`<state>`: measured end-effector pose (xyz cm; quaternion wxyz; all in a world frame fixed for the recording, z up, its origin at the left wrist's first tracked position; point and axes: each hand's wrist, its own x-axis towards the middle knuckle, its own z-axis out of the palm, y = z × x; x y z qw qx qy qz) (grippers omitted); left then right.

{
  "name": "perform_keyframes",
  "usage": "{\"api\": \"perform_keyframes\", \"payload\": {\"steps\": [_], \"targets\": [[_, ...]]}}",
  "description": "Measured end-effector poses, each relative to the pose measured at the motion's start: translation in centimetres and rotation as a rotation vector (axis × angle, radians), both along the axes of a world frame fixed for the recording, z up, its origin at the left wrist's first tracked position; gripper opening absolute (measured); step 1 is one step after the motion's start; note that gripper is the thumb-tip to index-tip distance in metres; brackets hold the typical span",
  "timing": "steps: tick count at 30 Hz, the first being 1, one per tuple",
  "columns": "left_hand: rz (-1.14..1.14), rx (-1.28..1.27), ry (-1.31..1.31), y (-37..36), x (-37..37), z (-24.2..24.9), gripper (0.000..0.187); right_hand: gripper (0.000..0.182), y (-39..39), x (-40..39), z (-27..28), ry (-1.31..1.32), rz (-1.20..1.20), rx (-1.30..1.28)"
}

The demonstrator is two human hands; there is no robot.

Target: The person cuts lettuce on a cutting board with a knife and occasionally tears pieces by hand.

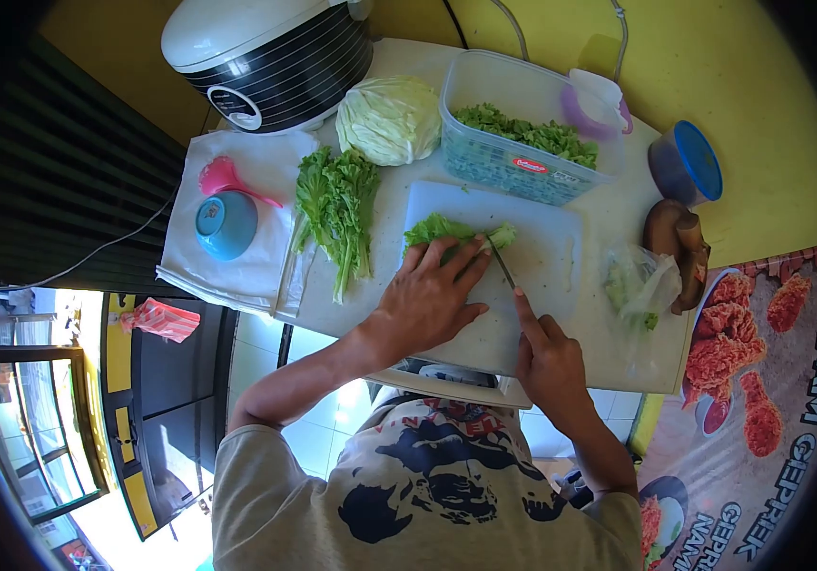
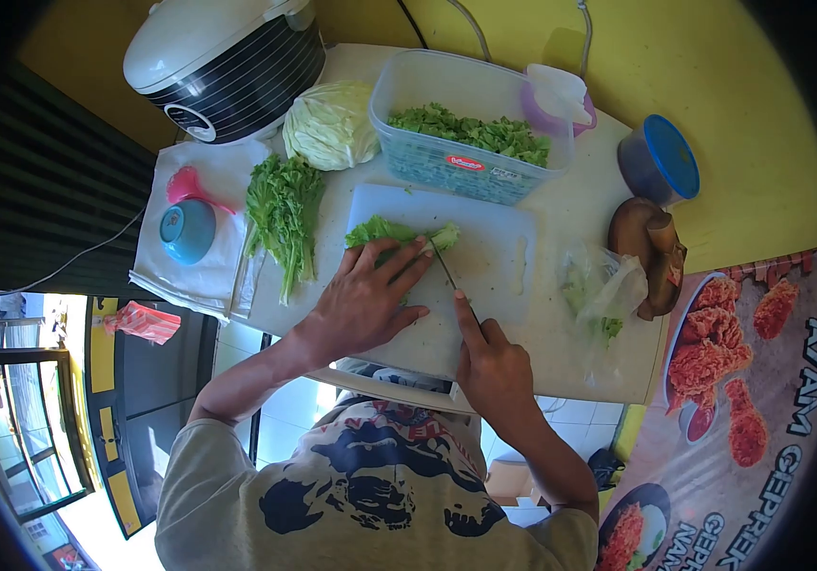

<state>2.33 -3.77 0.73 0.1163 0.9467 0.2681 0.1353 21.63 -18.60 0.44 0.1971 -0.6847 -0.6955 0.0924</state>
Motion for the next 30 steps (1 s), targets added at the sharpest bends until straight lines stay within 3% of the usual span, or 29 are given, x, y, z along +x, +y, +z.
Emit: {"api": "perform_keyframes", "payload": {"steps": [13, 22, 25, 28, 30], "targets": [[-0.016, 0.01, 0.02, 0.0, -0.2, -0.1, 0.066, 0.068, 3.7, -0.1, 0.4, -0.037, 0.017, 0.027], [-0.022, 0.02, 0.003, -0.3, -0.5, -0.5, 0.07, 0.062, -1.1, 1.1, 1.4, 0.075, -0.009, -0.047], [-0.044, 0.033, -0.025, -0.4, -1.0, 0.0, 0.073, 0.059, -0.2, 1.1, 2.5, 0.073, -0.058, 0.007], [-0.01, 0.003, -0.123, -0.4, -1.2, 0.1, 0.07, 0.055, 2.3, 0.5, 2.9, 0.245, -0.18, 0.168], [0.01, 0.057, -0.151, 0.0, -1.3, 0.0, 0.067, 0.044, 4.5, 1.5, 1.8, 0.138, -0.112, 0.211]]}}
